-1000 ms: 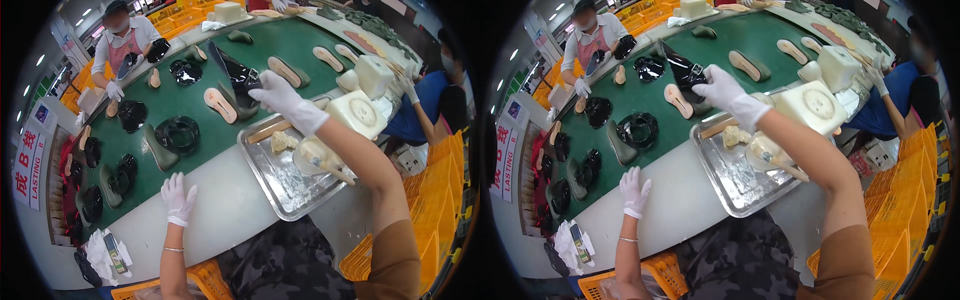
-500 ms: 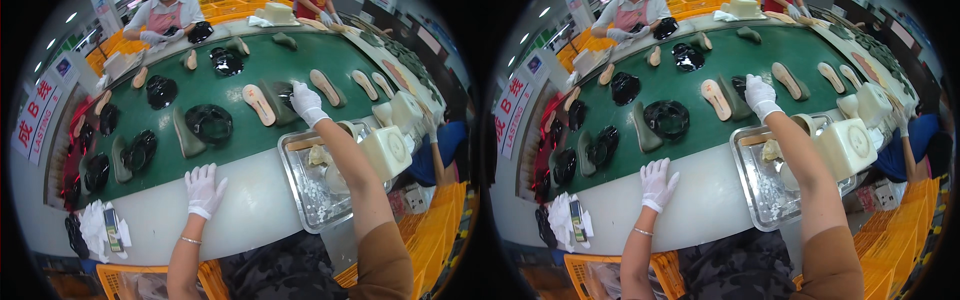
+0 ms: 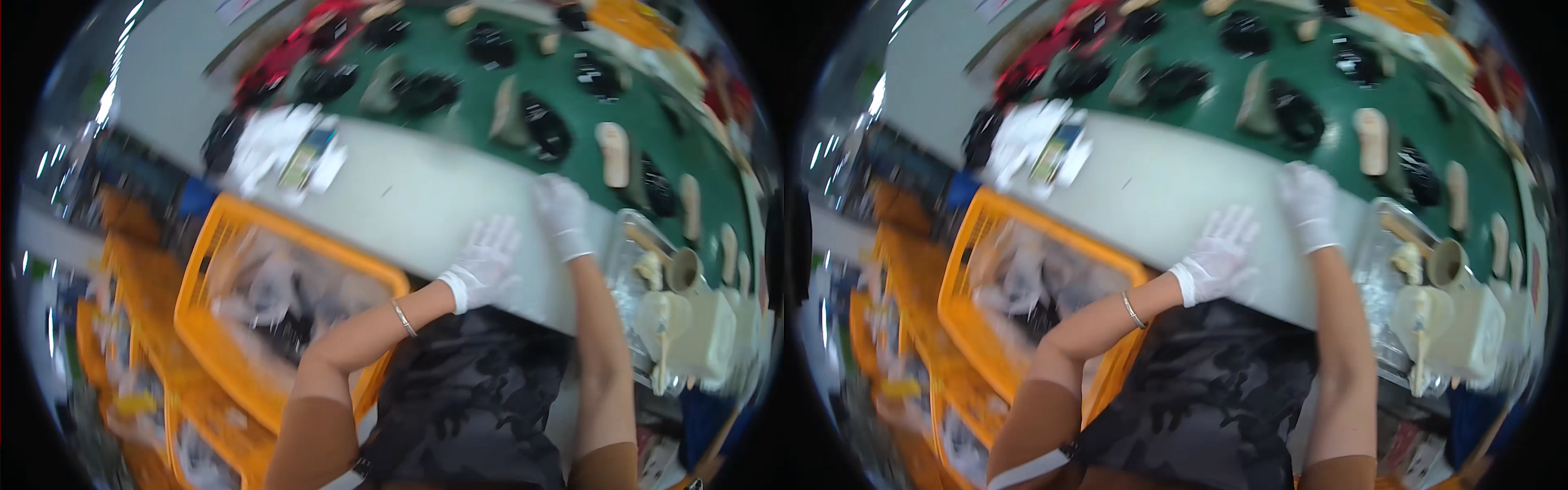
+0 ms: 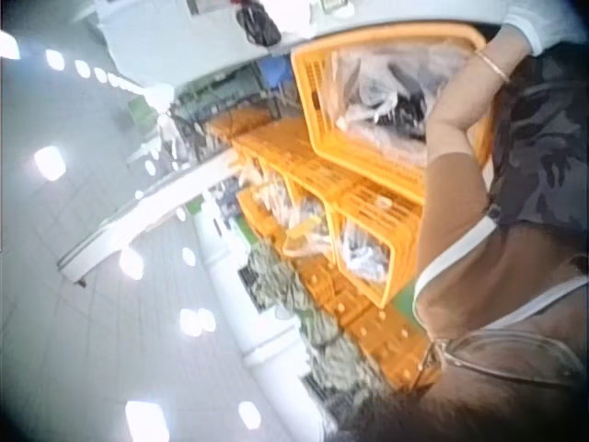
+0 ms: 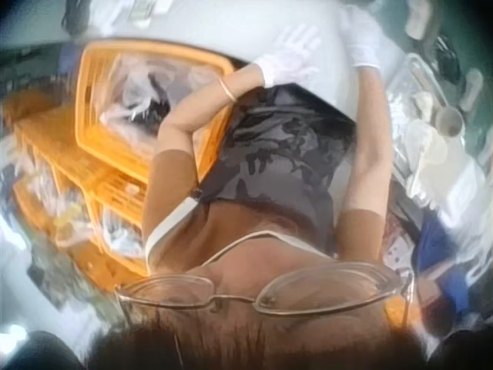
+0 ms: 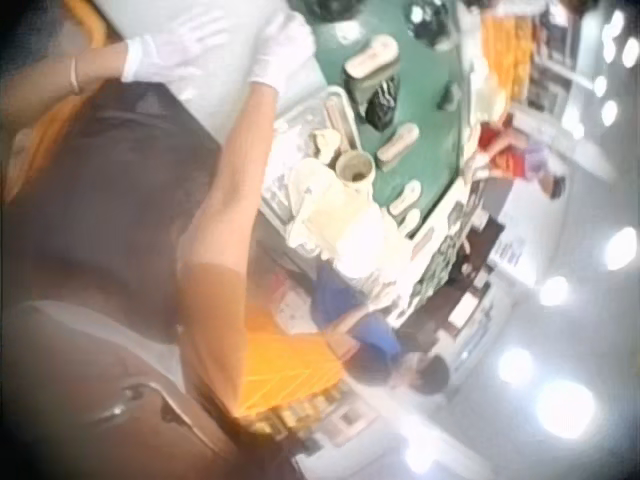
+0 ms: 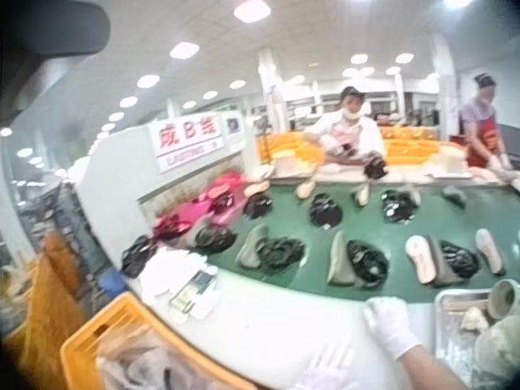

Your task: The person applies white adhesive to the sole of a black shoe using a brush. They repeatedly dip the brush into a container of glue and spread it across the textured sole surface. After treating a shoe, they place it into a yellow plastic basket and pick up another shoe to repeat the process.

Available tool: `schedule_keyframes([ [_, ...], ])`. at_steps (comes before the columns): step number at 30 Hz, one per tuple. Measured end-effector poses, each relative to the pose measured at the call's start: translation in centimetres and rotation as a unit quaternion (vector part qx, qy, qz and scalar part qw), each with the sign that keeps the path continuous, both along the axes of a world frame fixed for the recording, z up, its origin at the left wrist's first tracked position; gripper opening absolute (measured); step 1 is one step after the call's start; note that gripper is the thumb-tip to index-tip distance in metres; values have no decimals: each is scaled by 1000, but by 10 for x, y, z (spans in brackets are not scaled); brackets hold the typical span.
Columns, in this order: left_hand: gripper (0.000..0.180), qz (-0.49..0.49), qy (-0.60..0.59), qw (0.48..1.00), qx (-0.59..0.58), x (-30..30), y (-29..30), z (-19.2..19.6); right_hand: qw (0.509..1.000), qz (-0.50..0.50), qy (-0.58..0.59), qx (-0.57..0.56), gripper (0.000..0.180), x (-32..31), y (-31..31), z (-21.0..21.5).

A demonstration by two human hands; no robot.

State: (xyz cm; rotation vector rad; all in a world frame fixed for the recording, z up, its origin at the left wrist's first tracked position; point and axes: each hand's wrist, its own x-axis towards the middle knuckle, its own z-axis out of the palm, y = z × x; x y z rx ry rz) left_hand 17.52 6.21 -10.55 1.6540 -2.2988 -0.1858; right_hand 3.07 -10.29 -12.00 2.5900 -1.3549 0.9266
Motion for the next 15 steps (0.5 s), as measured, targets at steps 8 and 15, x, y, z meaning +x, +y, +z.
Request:
schedule_keyframes([
  [8, 21, 269, 405, 867, -111, 94, 188, 28, 990, -21, 120, 66, 32, -4, -3, -2],
  [15, 29, 446, 180, 877, 1, 192, 292, -104, 988, -14, 103, 110, 38, 0, -3, 3],
])
